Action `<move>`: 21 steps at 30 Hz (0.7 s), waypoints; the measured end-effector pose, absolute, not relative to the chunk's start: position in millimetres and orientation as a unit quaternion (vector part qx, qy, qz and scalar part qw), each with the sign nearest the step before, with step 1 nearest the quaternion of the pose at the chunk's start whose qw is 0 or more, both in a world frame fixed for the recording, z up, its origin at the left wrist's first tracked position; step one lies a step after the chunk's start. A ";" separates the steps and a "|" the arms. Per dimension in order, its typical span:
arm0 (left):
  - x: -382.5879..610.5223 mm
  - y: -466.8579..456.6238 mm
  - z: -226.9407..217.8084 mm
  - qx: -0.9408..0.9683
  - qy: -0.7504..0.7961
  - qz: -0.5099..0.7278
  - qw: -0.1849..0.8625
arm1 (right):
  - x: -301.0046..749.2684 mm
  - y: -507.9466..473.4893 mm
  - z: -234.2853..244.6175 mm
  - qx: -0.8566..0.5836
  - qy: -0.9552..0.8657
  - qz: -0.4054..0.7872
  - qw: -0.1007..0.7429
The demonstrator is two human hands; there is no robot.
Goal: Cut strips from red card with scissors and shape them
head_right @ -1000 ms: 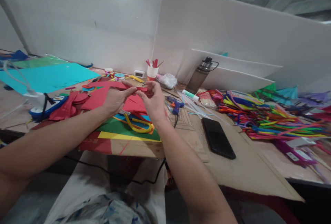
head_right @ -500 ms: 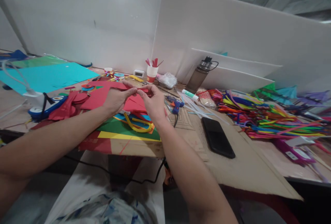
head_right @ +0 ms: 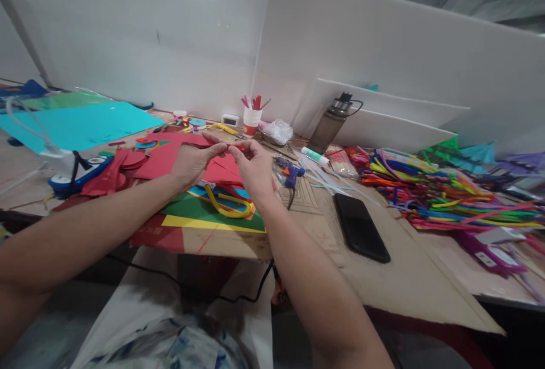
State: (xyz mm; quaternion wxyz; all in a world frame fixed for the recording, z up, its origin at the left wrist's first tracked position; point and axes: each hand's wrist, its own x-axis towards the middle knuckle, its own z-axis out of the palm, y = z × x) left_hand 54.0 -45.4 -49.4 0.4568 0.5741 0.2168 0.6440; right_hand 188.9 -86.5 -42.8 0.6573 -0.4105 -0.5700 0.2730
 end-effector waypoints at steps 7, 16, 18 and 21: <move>52.4 -46.9 -48.6 0.579 0.214 0.643 0.454 | 189.5 -88.2 -41.4 -0.422 -0.577 0.268 0.646; 51.1 -46.4 -47.2 0.565 0.217 0.640 0.473 | 192.7 -86.7 -42.3 -0.436 -0.565 0.257 0.652; 51.5 -45.2 -48.2 0.564 0.217 0.639 0.476 | 193.4 -86.2 -43.4 -0.440 -0.568 0.253 0.648; 52.2 -43.5 -49.9 0.562 0.218 0.639 0.477 | 194.5 -85.6 -44.7 -0.446 -0.571 0.250 0.642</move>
